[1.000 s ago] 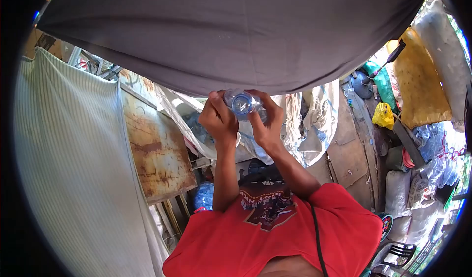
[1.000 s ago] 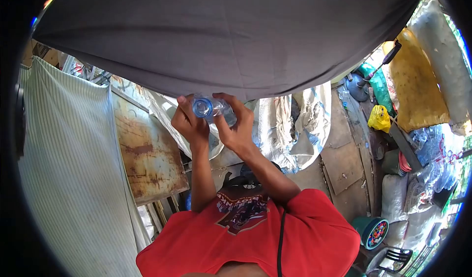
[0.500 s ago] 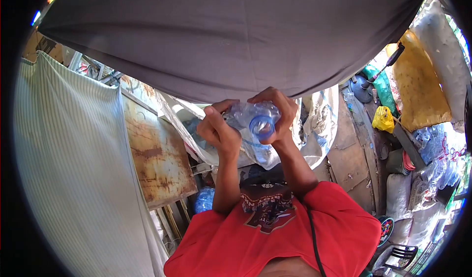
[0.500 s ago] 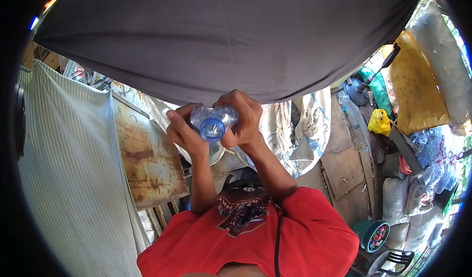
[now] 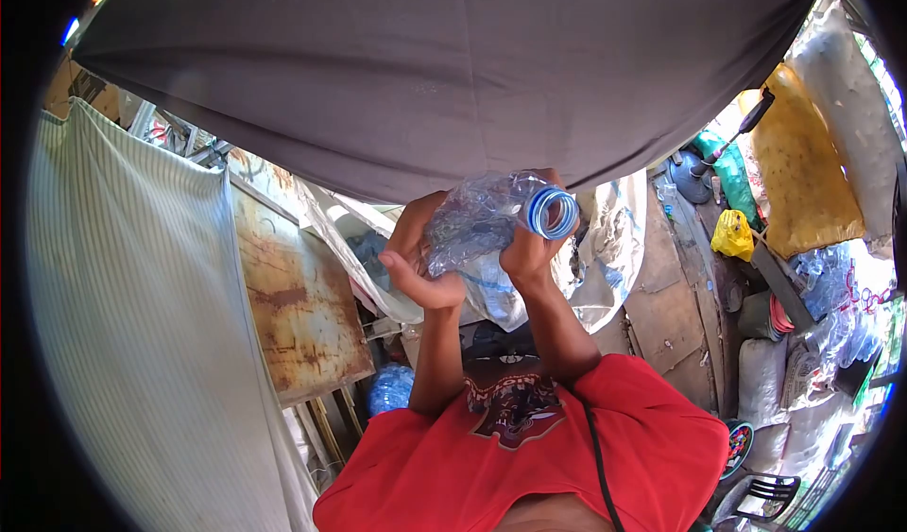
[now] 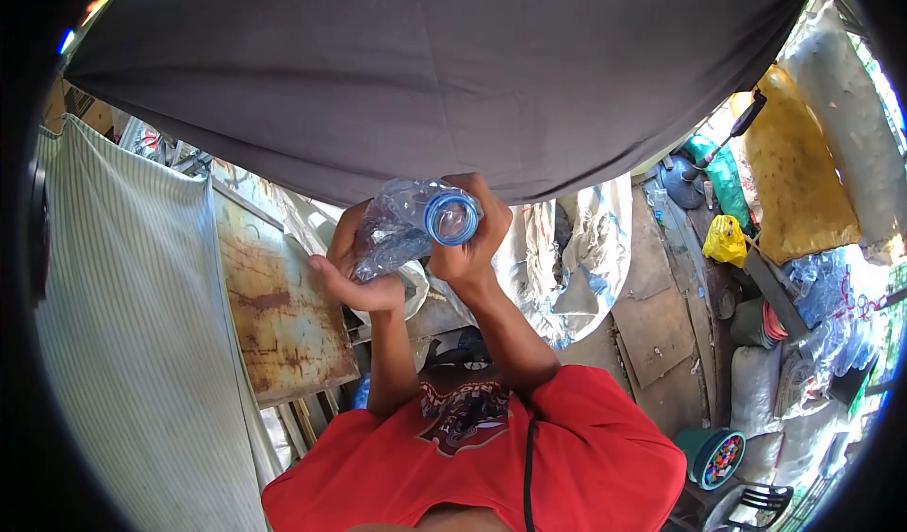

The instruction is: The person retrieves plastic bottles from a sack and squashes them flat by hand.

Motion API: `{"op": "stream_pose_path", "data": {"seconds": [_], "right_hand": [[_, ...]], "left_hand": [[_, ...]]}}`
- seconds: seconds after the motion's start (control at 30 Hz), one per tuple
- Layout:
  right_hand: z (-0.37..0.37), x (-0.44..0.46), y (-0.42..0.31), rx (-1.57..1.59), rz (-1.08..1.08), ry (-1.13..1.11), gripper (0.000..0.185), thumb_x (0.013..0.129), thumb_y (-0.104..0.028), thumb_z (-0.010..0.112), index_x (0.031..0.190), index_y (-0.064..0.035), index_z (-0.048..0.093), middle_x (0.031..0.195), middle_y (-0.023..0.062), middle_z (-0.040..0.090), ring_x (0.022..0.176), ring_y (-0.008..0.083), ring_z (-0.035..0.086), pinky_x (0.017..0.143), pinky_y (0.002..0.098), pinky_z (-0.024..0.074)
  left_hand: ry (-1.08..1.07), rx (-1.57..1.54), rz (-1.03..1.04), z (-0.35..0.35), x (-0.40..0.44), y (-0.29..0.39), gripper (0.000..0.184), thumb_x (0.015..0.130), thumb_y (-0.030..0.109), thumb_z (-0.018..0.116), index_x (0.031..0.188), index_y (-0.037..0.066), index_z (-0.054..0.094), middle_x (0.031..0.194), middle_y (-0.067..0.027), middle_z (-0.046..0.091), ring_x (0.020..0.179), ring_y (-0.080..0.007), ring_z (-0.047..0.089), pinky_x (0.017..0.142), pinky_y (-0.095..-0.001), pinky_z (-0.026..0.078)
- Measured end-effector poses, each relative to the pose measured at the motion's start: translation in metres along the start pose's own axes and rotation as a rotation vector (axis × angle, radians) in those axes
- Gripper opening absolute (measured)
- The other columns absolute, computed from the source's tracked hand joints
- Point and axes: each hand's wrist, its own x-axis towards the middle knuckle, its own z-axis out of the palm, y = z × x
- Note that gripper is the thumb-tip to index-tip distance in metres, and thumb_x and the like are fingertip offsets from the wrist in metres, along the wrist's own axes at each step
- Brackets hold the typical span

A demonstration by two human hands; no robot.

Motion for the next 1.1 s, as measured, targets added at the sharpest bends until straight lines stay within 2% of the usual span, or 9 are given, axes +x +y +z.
{"op": "stream_pose_path", "data": {"seconds": [0.13,0.23,0.3,0.37,0.53,0.67,0.77,0.97,1.1], "right_hand": [[-0.002,0.001,-0.007,-0.002,0.052,-0.025,0.021,0.075,-0.017,0.056,0.076,0.0043,0.056,0.062,0.0123,0.059,0.053,0.0176,0.058,0.052,0.0264,0.0439],[-0.003,-0.006,-0.002,-0.053,-0.053,-0.047,0.027,0.072,-0.023,0.058,0.076,0.0034,0.057,0.062,0.0115,0.06,0.053,0.0206,0.06,0.052,0.0264,0.0451],[-0.005,-0.006,-0.003,0.051,-0.054,-0.097,0.032,0.065,-0.028,0.061,0.075,0.002,0.058,0.063,0.0111,0.06,0.053,0.0229,0.06,0.051,0.0276,0.0462],[-0.006,-0.008,0.006,0.138,-0.103,-0.15,0.032,0.062,-0.028,0.062,0.074,0.001,0.058,0.063,0.0108,0.059,0.052,0.0231,0.06,0.051,0.0286,0.0465],[-0.01,-0.006,0.013,0.047,-0.157,-0.185,0.027,0.058,-0.025,0.064,0.069,-0.0007,0.059,0.06,0.01,0.058,0.05,0.0221,0.059,0.049,0.0287,0.0454],[-0.012,-0.008,0.025,0.013,-0.201,-0.19,0.023,0.053,-0.02,0.064,0.067,-0.0016,0.059,0.057,0.0093,0.056,0.047,0.0222,0.056,0.045,0.029,0.043],[-0.018,-0.009,0.031,0.005,-0.228,-0.264,0.032,0.06,-0.028,0.066,0.07,0.0018,0.06,0.055,0.0087,0.054,0.046,0.0207,0.054,0.045,0.0292,0.0407],[-0.016,-0.014,0.041,0.049,-0.213,-0.374,0.017,0.052,-0.01,0.063,0.06,-0.0039,0.049,0.052,0.0097,0.047,0.043,0.0253,0.05,0.042,0.0314,0.0387],[-0.019,-0.023,0.059,0.059,-0.153,-0.423,0.016,0.054,-0.009,0.062,0.062,-0.0018,0.051,0.055,0.0107,0.05,0.046,0.0272,0.052,0.044,0.032,0.041]], "left_hand": [[0.123,0.119,0.11,0.01,0.002,0.008,0.076,0.095,0.051,0.017,0.092,-0.009,0.064,0.078,-0.0174,0.064,0.073,-0.0228,0.061,0.071,-0.0311,0.048],[0.059,0.054,0.06,-0.005,-0.002,0.005,0.073,0.097,0.049,0.02,0.098,-0.009,0.065,0.078,-0.0176,0.063,0.072,-0.0227,0.06,0.071,-0.0305,0.049],[0.06,0.22,0.26,-0.018,-0.002,-0.013,0.069,0.098,0.047,0.023,0.096,-0.008,0.065,0.077,-0.0162,0.063,0.07,-0.0218,0.06,0.069,-0.0298,0.048],[0.077,0.302,0.251,-0.023,-0.007,-0.021,0.066,0.098,0.046,0.026,0.091,-0.008,0.065,0.075,-0.0144,0.062,0.067,-0.0203,0.059,0.067,-0.0286,0.048],[0.142,0.089,-0.317,-0.009,-0.004,-0.004,0.069,0.099,0.049,0.027,0.074,-0.005,0.062,0.066,-0.0095,0.06,0.062,-0.0153,0.056,0.061,-0.0257,0.044],[0.141,0.154,-0.395,-0.01,-0.004,-0.016,0.078,0.099,0.053,0.025,0.067,-0.007,0.064,0.062,-0.0088,0.062,0.057,-0.0158,0.056,0.061,-0.0261,0.043],[0.15,0.161,-0.425,-0.009,-0.005,-0.023,0.074,0.099,0.051,0.03,0.066,-0.006,0.063,0.059,-0.007,0.06,0.056,-0.0146,0.054,0.06,-0.0263,0.042],[0.086,0.079,-0.529,-0.02,-0.008,-0.053,0.064,0.1,0.047,0.033,0.058,0.003,0.054,0.051,-0.0018,0.05,0.048,-0.0116,0.045,0.051,-0.0262,0.038],[0.093,0.021,-0.628,-0.029,-0.018,-0.062,0.056,0.099,0.048,0.038,0.071,0.003,0.057,0.067,-0.0027,0.055,0.06,-0.0116,0.048,0.06,-0.0272,0.04]]}}
